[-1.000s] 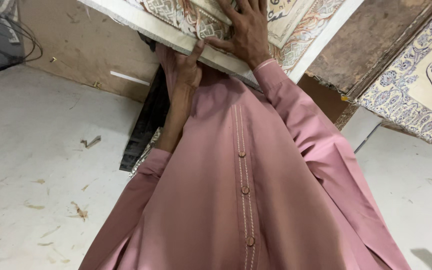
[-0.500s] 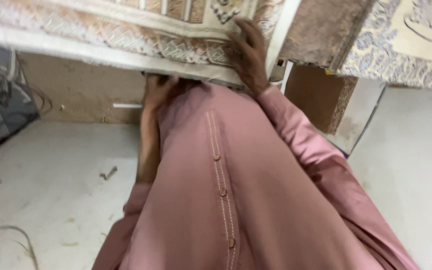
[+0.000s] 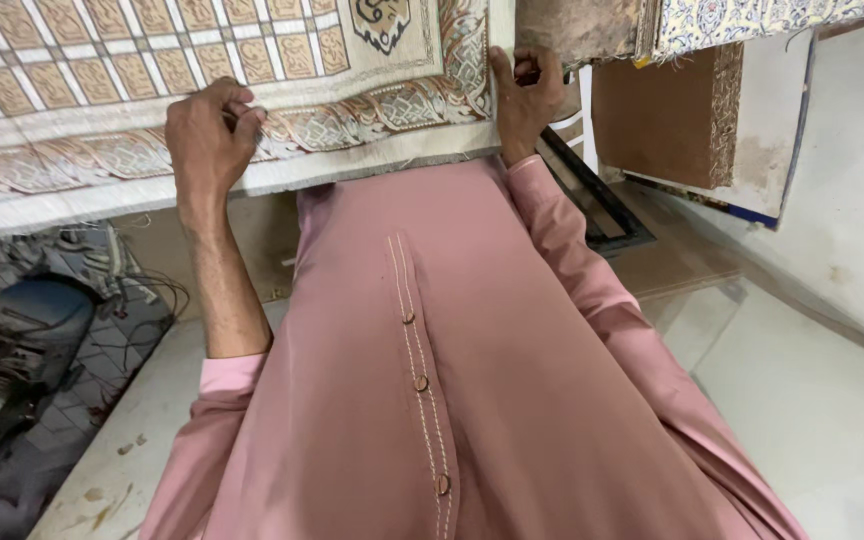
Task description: The person folds a large patterned rug on a work table. They align the edges, fold the rug in half, then fold it again into quarters, and smooth the surface with their hands. The folded rug remains on the table at the end of the clip.
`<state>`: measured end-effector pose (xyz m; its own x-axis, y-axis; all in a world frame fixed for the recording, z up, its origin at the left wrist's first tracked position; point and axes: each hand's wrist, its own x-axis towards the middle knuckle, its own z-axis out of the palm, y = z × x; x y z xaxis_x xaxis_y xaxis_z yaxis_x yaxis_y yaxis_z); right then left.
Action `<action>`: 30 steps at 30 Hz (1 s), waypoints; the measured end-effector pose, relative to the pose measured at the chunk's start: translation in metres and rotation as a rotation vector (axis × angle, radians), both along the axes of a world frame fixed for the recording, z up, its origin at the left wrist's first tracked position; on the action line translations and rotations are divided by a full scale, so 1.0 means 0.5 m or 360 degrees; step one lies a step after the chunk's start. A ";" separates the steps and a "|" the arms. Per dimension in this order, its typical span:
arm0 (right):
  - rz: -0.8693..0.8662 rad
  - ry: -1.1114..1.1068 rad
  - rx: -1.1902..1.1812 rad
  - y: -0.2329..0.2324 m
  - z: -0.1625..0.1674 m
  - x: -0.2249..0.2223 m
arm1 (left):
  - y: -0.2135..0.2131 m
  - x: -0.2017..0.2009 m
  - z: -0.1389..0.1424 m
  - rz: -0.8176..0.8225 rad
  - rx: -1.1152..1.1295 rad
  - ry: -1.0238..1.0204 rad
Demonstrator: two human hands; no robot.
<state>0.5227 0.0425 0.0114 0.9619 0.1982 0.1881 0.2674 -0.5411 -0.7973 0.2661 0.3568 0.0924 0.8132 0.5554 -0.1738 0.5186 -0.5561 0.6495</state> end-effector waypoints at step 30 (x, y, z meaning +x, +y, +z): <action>-0.0147 -0.0141 0.0073 0.093 0.037 -0.022 | 0.071 -0.087 -0.026 0.0325 -0.0352 -0.0128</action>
